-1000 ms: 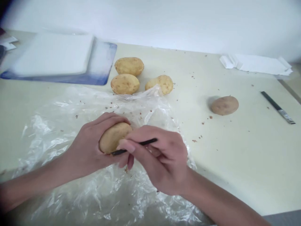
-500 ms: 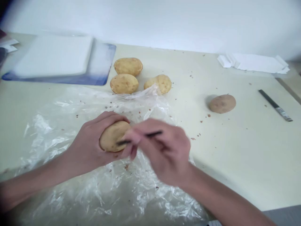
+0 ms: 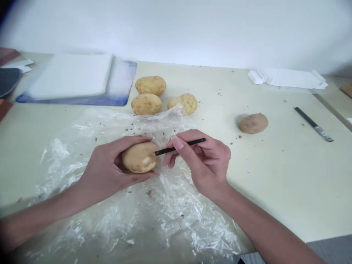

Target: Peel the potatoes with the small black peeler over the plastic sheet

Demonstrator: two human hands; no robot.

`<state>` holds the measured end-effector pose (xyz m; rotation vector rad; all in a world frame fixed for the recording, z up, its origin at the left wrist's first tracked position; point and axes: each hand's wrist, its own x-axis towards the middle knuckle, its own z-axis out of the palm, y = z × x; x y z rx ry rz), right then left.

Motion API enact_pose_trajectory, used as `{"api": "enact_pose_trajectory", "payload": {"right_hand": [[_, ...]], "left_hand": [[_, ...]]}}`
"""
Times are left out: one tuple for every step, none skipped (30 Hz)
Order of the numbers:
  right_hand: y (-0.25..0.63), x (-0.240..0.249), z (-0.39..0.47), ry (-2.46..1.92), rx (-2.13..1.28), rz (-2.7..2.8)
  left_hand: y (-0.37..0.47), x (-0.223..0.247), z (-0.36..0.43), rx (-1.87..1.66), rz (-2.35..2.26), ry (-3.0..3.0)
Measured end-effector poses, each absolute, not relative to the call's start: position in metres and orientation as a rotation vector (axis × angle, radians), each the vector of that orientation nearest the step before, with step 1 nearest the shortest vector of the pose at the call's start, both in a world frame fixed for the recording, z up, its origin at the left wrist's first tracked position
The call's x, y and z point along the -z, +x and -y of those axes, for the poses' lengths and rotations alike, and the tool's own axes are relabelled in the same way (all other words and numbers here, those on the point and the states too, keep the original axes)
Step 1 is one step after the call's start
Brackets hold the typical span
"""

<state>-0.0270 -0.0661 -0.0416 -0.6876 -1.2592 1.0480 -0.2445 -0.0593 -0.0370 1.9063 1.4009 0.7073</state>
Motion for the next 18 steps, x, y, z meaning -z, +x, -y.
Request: {"api": "enact_pose_trajectory", "payload": {"right_hand": [[-0.027, 0.042, 0.066, -0.684, -1.067, 1.263], [-0.027, 0.043, 0.067, -0.677, -1.083, 1.272], [-0.029, 0.043, 0.068, -0.673, -1.099, 1.285], [-0.031, 0.042, 0.07, -0.672, -1.111, 1.301], [-0.033, 0.041, 0.072, -0.67, -1.118, 1.317], [-0.035, 0.039, 0.074, -0.666, -1.122, 1.331], [-0.037, 0.038, 0.076, -0.663, -1.124, 1.34], [-0.039, 0.037, 0.078, -0.658, -1.128, 1.344], [-0.041, 0.037, 0.079, -0.651, -1.131, 1.344], [-0.041, 0.036, 0.08, -0.65, -1.131, 1.353], [-0.042, 0.037, 0.081, -0.658, -1.122, 1.372], [-0.041, 0.037, 0.081, -0.678, -1.1, 1.401], [-0.041, 0.037, 0.081, -0.713, -1.058, 1.437], [-0.04, 0.038, 0.081, -0.762, -0.993, 1.471], [-0.038, 0.038, 0.081, -0.812, -0.916, 1.488], [-0.037, 0.037, 0.081, -0.84, -0.841, 1.479], [-0.037, 0.037, 0.081, -0.851, -0.803, 1.466], [-0.036, 0.036, 0.081, -0.849, -0.806, 1.465]], "left_hand": [[-0.244, 0.037, 0.059, -0.7, -1.385, 1.928], [-0.244, 0.037, 0.059, -0.685, -1.375, 1.952], [-0.243, 0.037, 0.059, -0.666, -1.374, 1.975], [-0.242, 0.037, 0.059, -0.65, -1.381, 1.998], [-0.241, 0.037, 0.059, -0.635, -1.391, 2.02], [-0.24, 0.038, 0.059, -0.622, -1.402, 2.041], [-0.239, 0.038, 0.059, -0.613, -1.409, 2.061], [-0.238, 0.039, 0.059, -0.61, -1.412, 2.078], [-0.237, 0.04, 0.058, -0.613, -1.41, 2.095], [-0.236, 0.041, 0.058, -0.623, -1.405, 2.114], [-0.236, 0.041, 0.058, -0.632, -1.394, 2.138], [-0.235, 0.042, 0.058, -0.647, -1.385, 2.165], [-0.235, 0.042, 0.057, -0.663, -1.377, 2.192], [-0.234, 0.042, 0.057, -0.672, -1.374, 2.213], [-0.234, 0.042, 0.057, -0.678, -1.375, 2.228], [-0.234, 0.042, 0.057, -0.683, -1.375, 2.239], [-0.234, 0.042, 0.057, -0.689, -1.378, 2.248], [-0.234, 0.042, 0.057, -0.695, -1.379, 2.259]]}}
